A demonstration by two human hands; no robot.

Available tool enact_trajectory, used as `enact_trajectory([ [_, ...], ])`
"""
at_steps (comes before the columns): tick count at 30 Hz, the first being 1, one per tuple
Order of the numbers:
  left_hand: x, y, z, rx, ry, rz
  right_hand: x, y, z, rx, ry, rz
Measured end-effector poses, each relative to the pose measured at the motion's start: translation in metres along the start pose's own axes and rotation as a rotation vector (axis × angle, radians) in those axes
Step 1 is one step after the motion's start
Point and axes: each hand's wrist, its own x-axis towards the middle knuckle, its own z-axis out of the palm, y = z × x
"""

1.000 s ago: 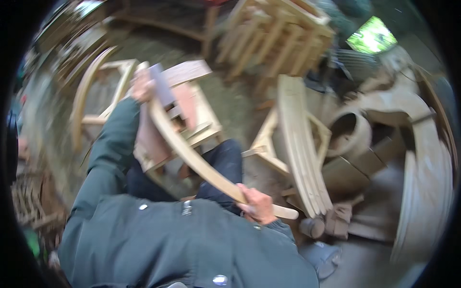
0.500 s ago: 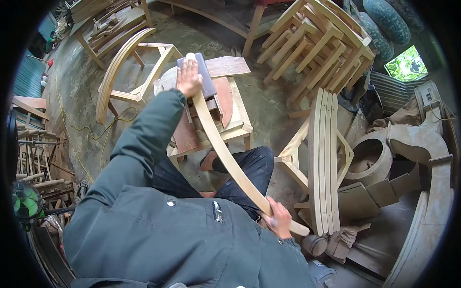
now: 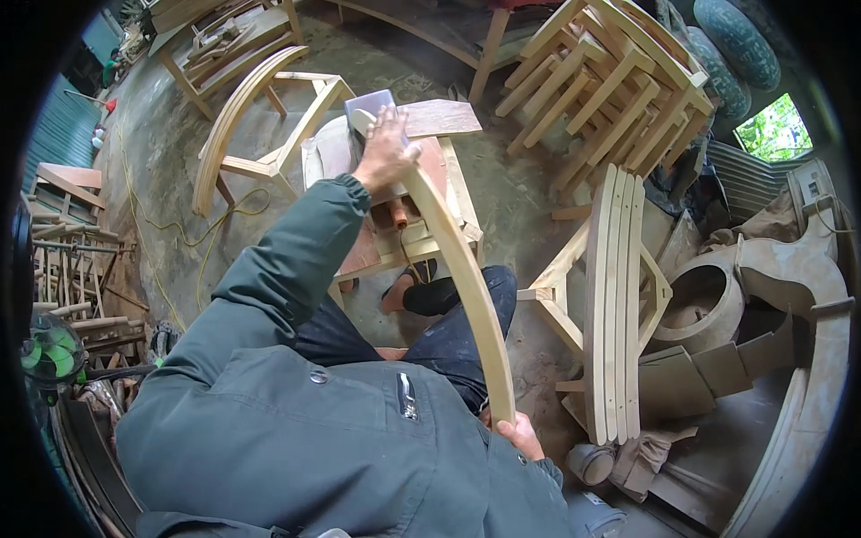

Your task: Sanding curved wooden chair components using a motorized sanding machine.

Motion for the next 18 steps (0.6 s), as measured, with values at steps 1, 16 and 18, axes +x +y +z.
enact_trajectory([
  [1, -0.005, 0.004, 0.003, 0.069, -0.075, -0.016, -0.005, 0.001, 0.000, 0.249, -0.084, -0.017],
  [16, 0.012, -0.004, 0.007, 0.233, -0.144, -0.241, 0.000, -0.018, 0.022, 0.034, 0.189, 0.006],
  [18, 0.025, -0.024, 0.006, 0.261, -0.117, -0.234, 0.024, -0.024, 0.018, 0.033, 0.146, -0.033],
])
